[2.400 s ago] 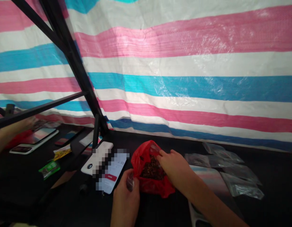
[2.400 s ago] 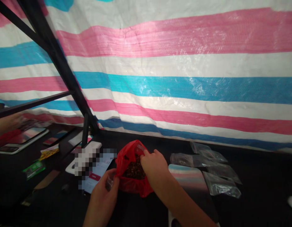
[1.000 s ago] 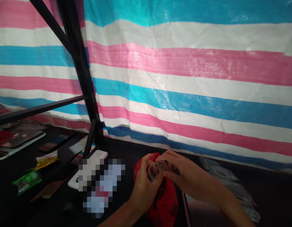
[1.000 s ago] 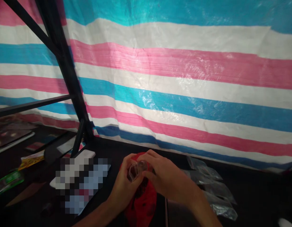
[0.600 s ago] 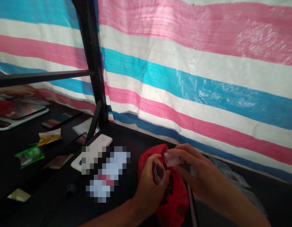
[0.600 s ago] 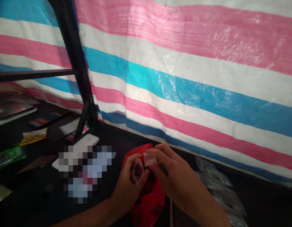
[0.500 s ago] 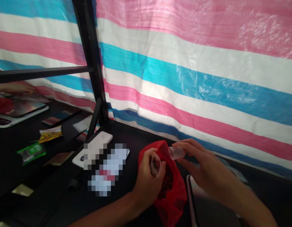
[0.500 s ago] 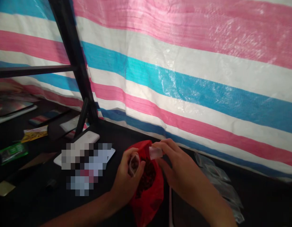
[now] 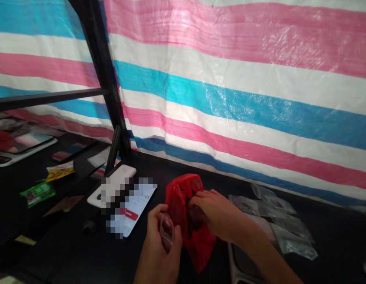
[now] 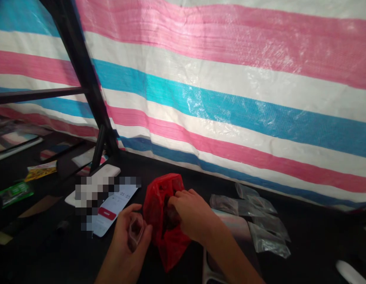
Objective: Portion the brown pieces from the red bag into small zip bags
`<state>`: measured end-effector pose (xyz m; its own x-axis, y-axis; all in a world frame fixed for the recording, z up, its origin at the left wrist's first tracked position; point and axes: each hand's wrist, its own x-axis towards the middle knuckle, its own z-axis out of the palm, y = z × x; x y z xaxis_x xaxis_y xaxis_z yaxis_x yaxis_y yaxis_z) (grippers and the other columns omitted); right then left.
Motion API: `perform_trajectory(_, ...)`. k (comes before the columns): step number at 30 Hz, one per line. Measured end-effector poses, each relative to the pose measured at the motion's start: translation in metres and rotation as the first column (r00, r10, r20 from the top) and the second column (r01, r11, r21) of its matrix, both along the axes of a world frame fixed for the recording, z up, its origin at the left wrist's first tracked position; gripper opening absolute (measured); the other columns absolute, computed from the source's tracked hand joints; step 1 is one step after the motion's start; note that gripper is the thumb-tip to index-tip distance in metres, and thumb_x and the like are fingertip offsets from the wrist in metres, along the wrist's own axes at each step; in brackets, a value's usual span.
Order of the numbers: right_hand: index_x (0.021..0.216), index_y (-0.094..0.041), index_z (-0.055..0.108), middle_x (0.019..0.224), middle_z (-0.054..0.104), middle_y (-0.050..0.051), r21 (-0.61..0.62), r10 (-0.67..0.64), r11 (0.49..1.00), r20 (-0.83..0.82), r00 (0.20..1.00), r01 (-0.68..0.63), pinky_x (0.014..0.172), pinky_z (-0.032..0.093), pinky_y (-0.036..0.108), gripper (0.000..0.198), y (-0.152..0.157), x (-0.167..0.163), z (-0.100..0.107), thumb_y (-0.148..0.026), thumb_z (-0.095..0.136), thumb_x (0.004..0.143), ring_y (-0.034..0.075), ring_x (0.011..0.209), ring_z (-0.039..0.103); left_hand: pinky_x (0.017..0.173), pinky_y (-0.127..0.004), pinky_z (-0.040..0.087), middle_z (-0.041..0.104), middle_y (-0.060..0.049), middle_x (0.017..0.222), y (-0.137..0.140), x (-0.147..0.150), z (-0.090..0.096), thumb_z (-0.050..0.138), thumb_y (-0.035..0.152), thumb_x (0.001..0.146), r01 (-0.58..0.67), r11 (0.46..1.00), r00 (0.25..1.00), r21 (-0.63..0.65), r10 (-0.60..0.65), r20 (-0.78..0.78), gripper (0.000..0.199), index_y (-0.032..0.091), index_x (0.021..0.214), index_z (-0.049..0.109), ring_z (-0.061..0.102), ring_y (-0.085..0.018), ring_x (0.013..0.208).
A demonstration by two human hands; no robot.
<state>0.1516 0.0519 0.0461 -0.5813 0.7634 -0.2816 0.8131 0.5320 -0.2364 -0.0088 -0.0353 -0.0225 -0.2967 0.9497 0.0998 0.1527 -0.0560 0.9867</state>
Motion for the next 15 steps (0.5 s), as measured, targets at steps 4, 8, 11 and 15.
perform_trajectory(4,0.126,-0.021,0.064,0.129,0.065,0.010,0.032,0.013,0.999,-0.152,0.988,-0.008,0.105,0.039,0.043,0.042,-0.002,0.009,0.009,-0.006,0.059,0.087,0.026,0.121,0.059,0.073,-0.025,0.054,0.063,0.002,0.091,0.029,-0.009,0.017,0.067,0.031,0.087,-0.007,0.984,1.000,0.179,0.007,-0.001,0.040,0.027,0.121,0.047,0.065,-0.014,0.078)
perform_trajectory(8,0.124,-0.024,0.060,0.128,0.064,0.005,0.147,0.025,0.988,-0.456,0.890,0.048,0.102,0.043,0.036,0.029,-0.012,0.009,0.034,-0.021,0.061,0.096,0.021,0.116,0.059,0.077,-0.026,0.055,0.064,0.005,0.087,0.068,-0.010,0.022,0.065,0.025,0.089,0.147,0.919,0.989,0.367,-0.133,-0.065,0.044,0.029,0.127,0.043,0.066,-0.013,0.079)
perform_trajectory(11,0.109,-0.026,0.063,0.116,0.066,0.001,0.201,0.031,0.976,-0.508,0.861,0.084,0.091,0.046,0.031,0.016,-0.018,0.004,0.046,-0.022,0.067,0.094,0.019,0.104,0.062,0.082,-0.030,0.057,0.067,0.001,0.102,0.086,-0.004,0.013,0.063,0.021,0.089,0.271,0.876,0.956,0.400,-0.198,-0.215,0.049,0.030,0.133,0.043,0.069,-0.015,0.089)
perform_trajectory(15,0.088,-0.023,0.066,0.100,0.067,-0.001,0.226,-0.011,0.967,-0.427,0.904,0.118,0.080,0.046,0.029,0.010,-0.015,0.006,0.043,-0.018,0.062,0.096,0.017,0.087,0.064,0.089,-0.040,0.058,0.067,-0.006,0.119,0.091,0.008,0.000,0.068,0.021,0.083,0.286,0.882,0.928,0.375,-0.158,-0.336,0.058,0.028,0.135,0.043,0.070,-0.023,0.103)
